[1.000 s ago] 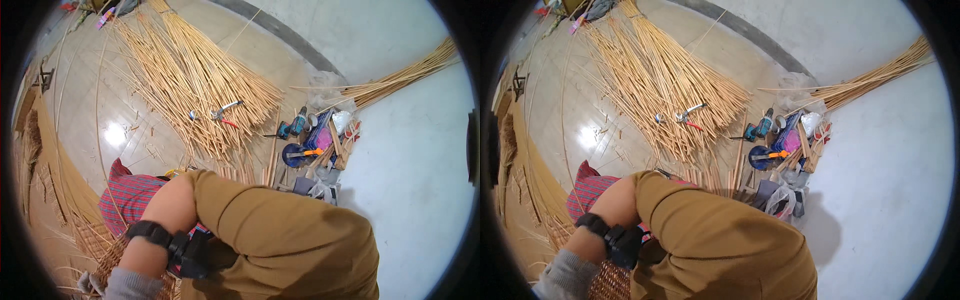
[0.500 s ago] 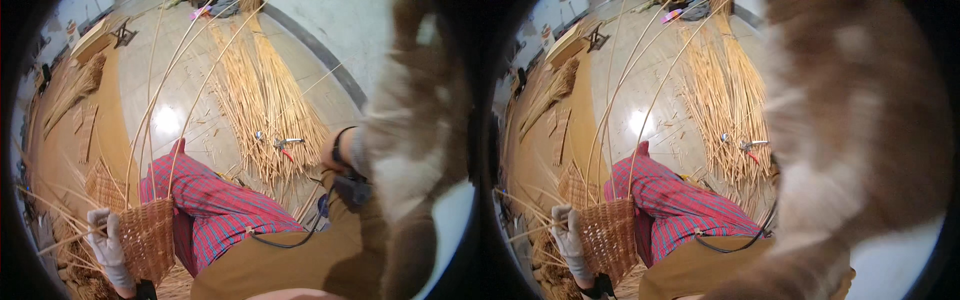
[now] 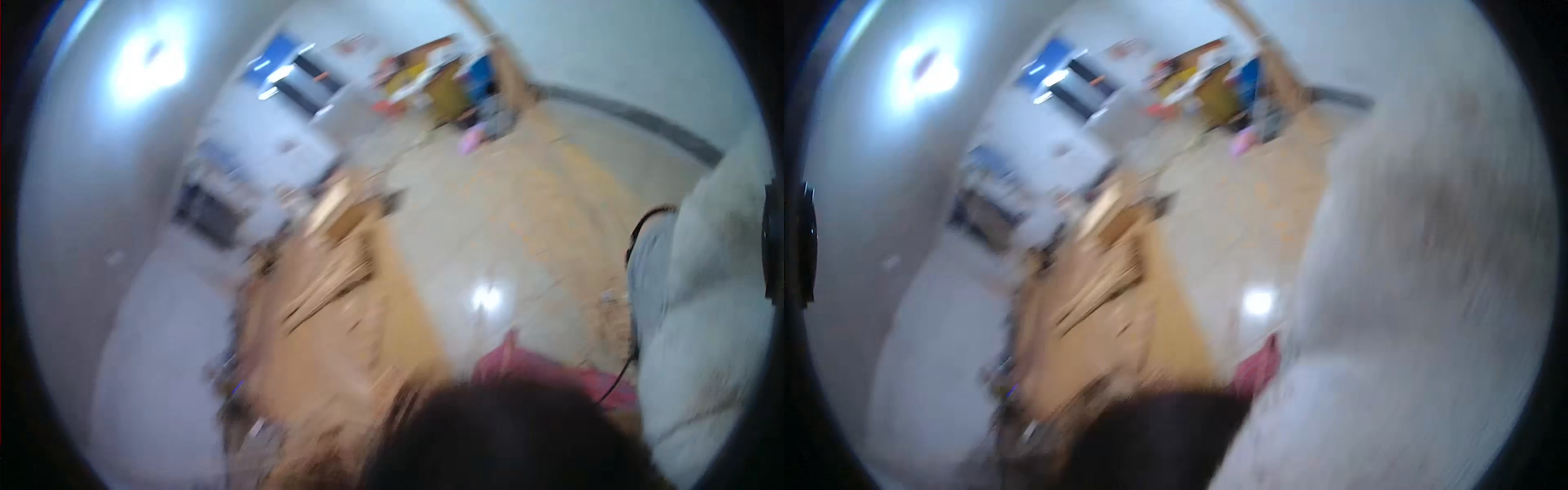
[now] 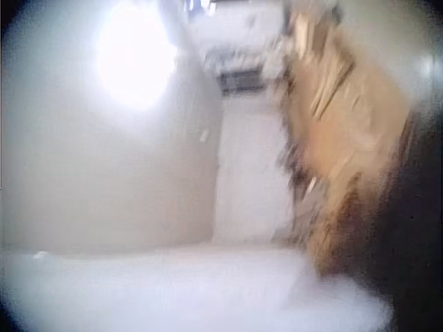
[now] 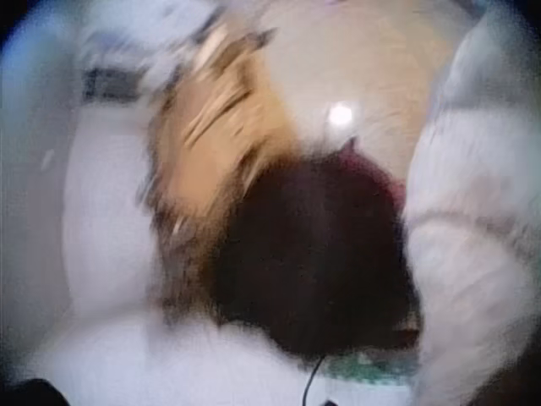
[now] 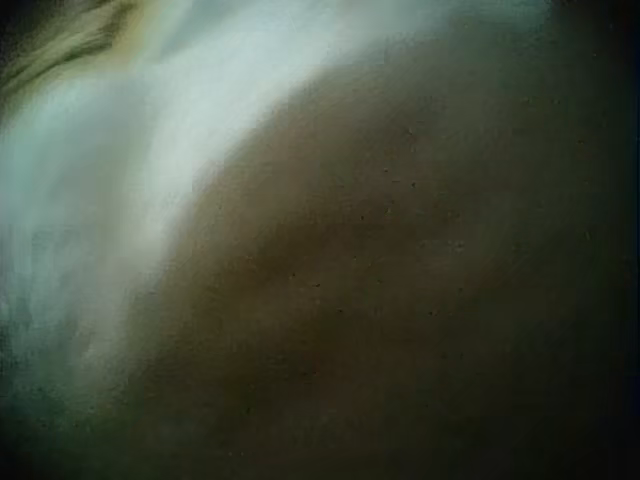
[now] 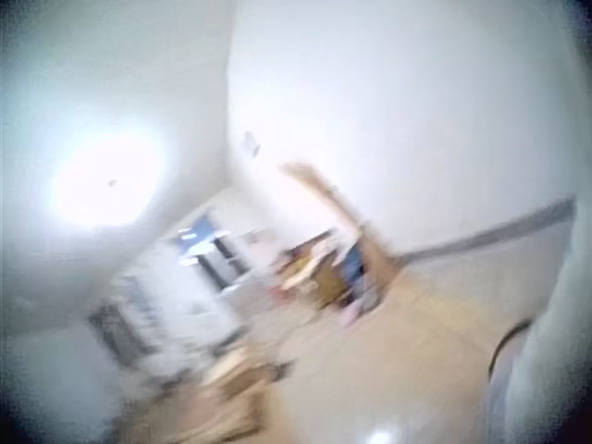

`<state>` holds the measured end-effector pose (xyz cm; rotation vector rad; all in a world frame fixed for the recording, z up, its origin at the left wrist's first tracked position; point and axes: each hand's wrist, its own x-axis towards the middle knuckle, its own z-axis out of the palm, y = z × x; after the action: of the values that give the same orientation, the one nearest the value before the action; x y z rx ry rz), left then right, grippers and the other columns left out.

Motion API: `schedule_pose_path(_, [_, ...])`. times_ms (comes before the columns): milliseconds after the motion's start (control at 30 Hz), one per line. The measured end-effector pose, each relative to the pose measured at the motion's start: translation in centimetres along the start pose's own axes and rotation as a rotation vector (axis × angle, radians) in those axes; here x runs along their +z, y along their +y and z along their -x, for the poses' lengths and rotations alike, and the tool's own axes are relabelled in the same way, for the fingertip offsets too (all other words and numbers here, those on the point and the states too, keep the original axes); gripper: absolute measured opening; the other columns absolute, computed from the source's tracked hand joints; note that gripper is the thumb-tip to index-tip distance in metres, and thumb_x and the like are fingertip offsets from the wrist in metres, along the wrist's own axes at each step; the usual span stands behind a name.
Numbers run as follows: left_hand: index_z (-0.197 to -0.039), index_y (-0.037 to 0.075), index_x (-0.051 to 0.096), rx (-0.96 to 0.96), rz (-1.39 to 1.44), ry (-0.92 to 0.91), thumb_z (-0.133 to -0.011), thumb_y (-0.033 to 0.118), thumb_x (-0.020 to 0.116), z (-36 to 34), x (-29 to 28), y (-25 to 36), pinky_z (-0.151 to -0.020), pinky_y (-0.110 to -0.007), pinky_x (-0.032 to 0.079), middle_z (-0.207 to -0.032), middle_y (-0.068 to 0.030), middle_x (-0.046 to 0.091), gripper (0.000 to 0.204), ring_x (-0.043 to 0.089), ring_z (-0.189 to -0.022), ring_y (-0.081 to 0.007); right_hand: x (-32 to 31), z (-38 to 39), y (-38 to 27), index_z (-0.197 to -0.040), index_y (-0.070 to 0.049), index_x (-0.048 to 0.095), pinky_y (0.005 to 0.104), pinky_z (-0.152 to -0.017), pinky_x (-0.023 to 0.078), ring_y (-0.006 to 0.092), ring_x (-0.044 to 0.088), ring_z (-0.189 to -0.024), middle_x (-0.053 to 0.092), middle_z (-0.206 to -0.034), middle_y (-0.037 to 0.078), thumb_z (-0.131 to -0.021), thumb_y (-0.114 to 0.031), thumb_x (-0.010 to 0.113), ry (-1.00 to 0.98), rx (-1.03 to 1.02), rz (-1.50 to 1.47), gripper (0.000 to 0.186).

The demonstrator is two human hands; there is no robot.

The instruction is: Weaving the side of a basket using thin wooden or bamboo strips.

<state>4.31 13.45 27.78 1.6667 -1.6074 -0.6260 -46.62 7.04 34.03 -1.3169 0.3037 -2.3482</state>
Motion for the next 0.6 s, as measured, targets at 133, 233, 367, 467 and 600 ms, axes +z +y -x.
schedule_pose_path(133, [-0.113, 0.007, 0.062, -0.015, 0.007, -0.038, -0.092, 0.013, 0.071, 4.2, 1.8, 0.8, -0.093, -0.027, 0.041, -0.119, -0.0122, 0.055, 0.024, 0.050, -0.111, -0.0121, 0.0, -1.3, -6.0, -0.130, 0.001, 0.054, 0.0350, -0.096, 0.048, 0.0217, 0.060, -0.110, 0.063, -0.121, 0.010, -0.088, -0.028, 0.072, -0.017, -0.104, 0.011, 0.054])
schedule_pose_path(233, [-0.116, 0.008, 0.062, -0.045, 0.039, -0.046, -0.091, 0.012, 0.072, 2.2, 4.0, -2.2, -0.099, -0.028, 0.040, -0.126, -0.0153, 0.053, 0.027, 0.048, -0.119, -0.0126, 1.7, -0.2, -3.0, -0.130, 0.001, 0.055, 0.0342, -0.097, 0.047, 0.0210, 0.060, -0.110, 0.063, -0.121, 0.010, -0.089, -0.027, 0.071, -0.103, -0.181, 0.132, 0.052])
schedule_pose_path(367, [-0.118, 0.008, 0.063, -0.254, 0.005, -0.045, -0.089, 0.010, 0.073, 0.7, 6.4, -6.5, -0.106, -0.029, 0.038, -0.136, -0.0193, 0.052, 0.030, 0.046, -0.129, -0.0133, 1.5, 1.6, 4.4, -0.130, 0.001, 0.055, 0.0332, -0.097, 0.047, 0.0202, 0.060, -0.110, 0.063, -0.122, 0.009, -0.092, -0.025, 0.068, -0.195, -0.310, 0.234, 0.048])
schedule_pose_path(467, [-0.120, 0.008, 0.063, -0.458, -0.102, -0.147, -0.089, 0.009, 0.073, 0.3, 6.8, -8.6, -0.111, -0.030, 0.037, -0.144, -0.0223, 0.050, 0.033, 0.044, -0.137, -0.0138, 1.3, 2.5, 7.7, -0.130, 0.002, 0.055, 0.0325, -0.097, 0.046, 0.0195, 0.060, -0.110, 0.063, -0.122, 0.009, -0.093, -0.024, 0.067, -0.219, -0.277, 0.252, 0.046])
schedule_pose_path(600, [-0.104, 0.003, 0.066, -0.041, -0.112, 0.065, -0.096, 0.019, 0.072, -0.4, 7.0, -10.0, -0.071, -0.030, 0.049, -0.087, -0.0025, 0.063, 0.020, 0.059, -0.078, -0.0145, 0.5, 3.5, 9.4, -0.130, 0.002, 0.055, 0.0315, -0.098, 0.046, 0.0187, 0.060, -0.110, 0.063, -0.122, 0.008, -0.096, -0.022, 0.065, -0.244, -0.250, 0.284, 0.043])
